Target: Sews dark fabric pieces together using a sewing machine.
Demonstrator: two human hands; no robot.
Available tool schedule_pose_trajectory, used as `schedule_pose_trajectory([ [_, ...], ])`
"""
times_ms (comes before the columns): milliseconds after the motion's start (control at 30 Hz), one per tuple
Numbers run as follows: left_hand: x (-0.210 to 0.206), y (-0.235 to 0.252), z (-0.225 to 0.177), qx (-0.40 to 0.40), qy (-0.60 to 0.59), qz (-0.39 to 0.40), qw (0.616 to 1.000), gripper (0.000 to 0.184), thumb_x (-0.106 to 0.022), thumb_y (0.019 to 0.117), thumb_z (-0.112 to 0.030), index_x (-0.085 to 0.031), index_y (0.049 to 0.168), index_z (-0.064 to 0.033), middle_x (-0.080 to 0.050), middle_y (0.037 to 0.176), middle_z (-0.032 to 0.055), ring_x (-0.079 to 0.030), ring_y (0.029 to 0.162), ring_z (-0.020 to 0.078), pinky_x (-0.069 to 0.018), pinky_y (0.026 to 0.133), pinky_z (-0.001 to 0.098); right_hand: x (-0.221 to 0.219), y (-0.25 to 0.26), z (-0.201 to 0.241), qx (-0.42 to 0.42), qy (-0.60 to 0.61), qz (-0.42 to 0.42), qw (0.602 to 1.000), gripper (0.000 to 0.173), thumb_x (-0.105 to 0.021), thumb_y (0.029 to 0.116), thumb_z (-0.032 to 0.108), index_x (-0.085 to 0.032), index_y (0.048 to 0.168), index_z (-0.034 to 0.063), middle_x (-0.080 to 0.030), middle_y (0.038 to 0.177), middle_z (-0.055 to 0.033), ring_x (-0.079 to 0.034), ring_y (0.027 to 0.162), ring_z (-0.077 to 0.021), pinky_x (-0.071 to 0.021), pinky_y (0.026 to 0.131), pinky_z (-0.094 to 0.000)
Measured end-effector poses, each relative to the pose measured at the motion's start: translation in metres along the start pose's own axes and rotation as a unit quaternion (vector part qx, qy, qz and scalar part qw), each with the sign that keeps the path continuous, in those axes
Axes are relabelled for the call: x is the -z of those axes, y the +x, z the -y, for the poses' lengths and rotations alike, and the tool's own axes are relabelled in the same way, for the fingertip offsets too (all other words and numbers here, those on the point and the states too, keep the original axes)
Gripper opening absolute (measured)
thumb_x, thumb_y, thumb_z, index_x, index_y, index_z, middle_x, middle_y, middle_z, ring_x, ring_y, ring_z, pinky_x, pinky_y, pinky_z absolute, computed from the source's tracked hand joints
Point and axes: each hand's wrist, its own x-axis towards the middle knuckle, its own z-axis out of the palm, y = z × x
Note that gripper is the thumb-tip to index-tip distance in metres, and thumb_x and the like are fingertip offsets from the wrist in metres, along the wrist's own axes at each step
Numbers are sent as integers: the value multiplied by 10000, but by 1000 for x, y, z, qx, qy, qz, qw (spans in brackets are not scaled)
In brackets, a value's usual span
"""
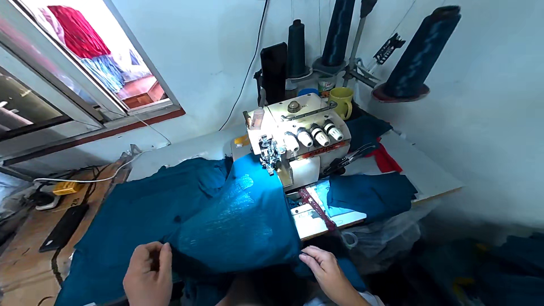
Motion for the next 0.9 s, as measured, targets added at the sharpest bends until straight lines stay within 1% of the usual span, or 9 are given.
schedule_pose_trajectory([
  [100,-12,3,16,16,29,21,999,217,-552,985,-120,-613,952,86,-571,765,112,-509,642,93,-437,589,237,-12,4,-2,-47,33,-36,998,282,-662,964,303,-765,965,41,-718,893,-56,-663,827,-83,-543,777,-251],
  [200,-23,-1,32,53,0,49,997,220,-555,992,-130,-615,959,80,-538,736,72,-465,620,65,-400,576,227,-20,9,-7,-59,30,-86,994,327,-668,957,362,-749,872,57,-671,774,-10,-612,718,-47,-510,694,-232],
  [267,-29,-7,40,61,-20,54,996,218,-553,983,-142,-611,943,65,-513,715,33,-436,591,17,-367,547,178,-24,10,-8,-46,14,-112,993,345,-634,977,319,-728,792,44,-629,707,-15,-578,684,-56,-479,674,-246],
  [333,-29,-10,42,65,-29,53,996,215,-553,983,-142,-609,941,60,-507,714,21,-423,580,2,-351,539,165,-24,7,-7,-29,9,-127,991,312,-641,968,273,-754,790,43,-675,737,-27,-622,722,-56,-506,706,-239],
  [367,-27,-10,41,64,-36,49,996,213,-549,988,-138,-606,944,63,-512,726,18,-427,587,-8,-356,544,154,-22,3,-5,-21,11,-128,991,265,-665,946,252,-786,818,53,-722,788,-26,-665,765,-44,-540,740,-222],
  [500,-11,-1,36,51,-69,33,996,191,-549,979,-114,-587,937,68,-518,738,-21,-447,585,-78,-383,546,90,-3,-19,22,13,40,-134,990,130,-772,831,167,-739,791,47,-693,794,-10,-646,787,-22,-530,731,-182],
  [667,-18,-1,36,62,-51,55,995,212,-544,986,-134,-591,935,67,-510,727,-4,-441,582,-50,-371,541,114,10,-37,45,66,61,-130,987,88,-748,840,61,-704,783,10,-704,890,-72,-659,905,-74,-535,809,-183],
  [767,-23,-3,35,80,-20,71,994,235,-544,993,-151,-601,958,75,-520,735,26,-443,592,0,-384,556,174,8,-41,46,92,28,-129,987,89,-690,836,25,-663,755,1,-701,902,-110,-661,931,-125,-527,835,-207],
  [900,-27,-2,34,70,-6,70,995,229,-546,988,-147,-607,938,68,-506,722,15,-418,607,-8,-349,564,161,7,-46,55,111,-4,-125,986,93,-665,805,-8,-622,723,-3,-697,888,-145,-662,926,-185,-518,863,-255],
])
